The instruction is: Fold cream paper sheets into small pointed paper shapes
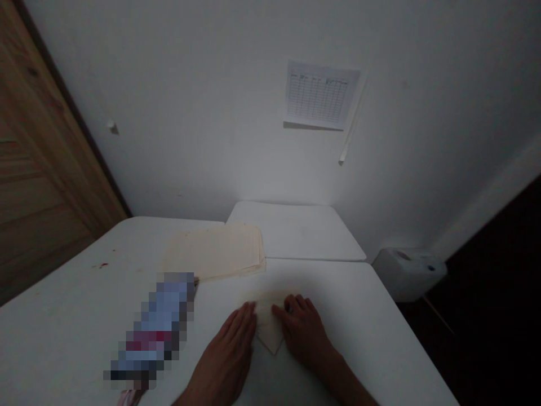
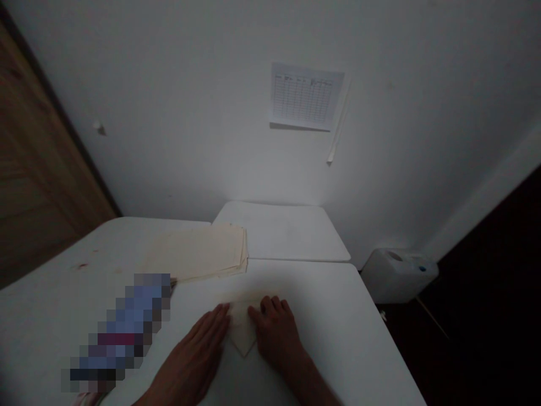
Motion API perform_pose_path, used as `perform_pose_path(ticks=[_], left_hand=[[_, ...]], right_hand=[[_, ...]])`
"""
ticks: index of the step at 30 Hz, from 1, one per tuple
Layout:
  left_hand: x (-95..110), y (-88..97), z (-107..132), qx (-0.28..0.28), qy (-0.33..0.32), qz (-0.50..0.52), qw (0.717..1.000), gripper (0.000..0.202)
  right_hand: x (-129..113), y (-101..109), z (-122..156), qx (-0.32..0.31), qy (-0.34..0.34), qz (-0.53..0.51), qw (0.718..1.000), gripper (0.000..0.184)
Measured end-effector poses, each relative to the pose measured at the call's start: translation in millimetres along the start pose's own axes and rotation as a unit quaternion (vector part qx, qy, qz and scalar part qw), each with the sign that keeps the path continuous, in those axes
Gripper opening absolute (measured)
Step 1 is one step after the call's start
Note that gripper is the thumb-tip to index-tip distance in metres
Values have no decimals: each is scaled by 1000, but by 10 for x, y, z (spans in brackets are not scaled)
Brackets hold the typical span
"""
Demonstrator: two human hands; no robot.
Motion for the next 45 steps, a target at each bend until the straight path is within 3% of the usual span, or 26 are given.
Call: perform_pose_path(ticks=[3,7,14,21,38,45], left_hand=[[37,-36,-52,-28,-29,53,998,65],[0,-62,-50,-42,-13,75,996,67],[-81,23,115,1,7,39,999,65],[-99,-11,197,4,21,-5,1000,66],[-101,55,227,39,33,-57,997,58],[-317,136,95,86,81,24,993,45]], right_hand=[[-17,-14,-8,-3,8,15,1000,40],[-3,-18,13,-2,0,22,1000,40],[209,25,151,3,-54,36,998,36],[421,40,294,30,-91,34,995,30],[537,23,393,85,-127,-10,988,24],[735,7,359,158,-136,-101,973,25]])
Point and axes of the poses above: each hand's wrist, its own z-axis away from the middle knuckle, its own y-axis out of the back of the hand, x = y × z, the point moved 7 cm from there along -z, towards the middle knuckle, and after that the axes turned 6 degrees about z, right-handed, at the moved point
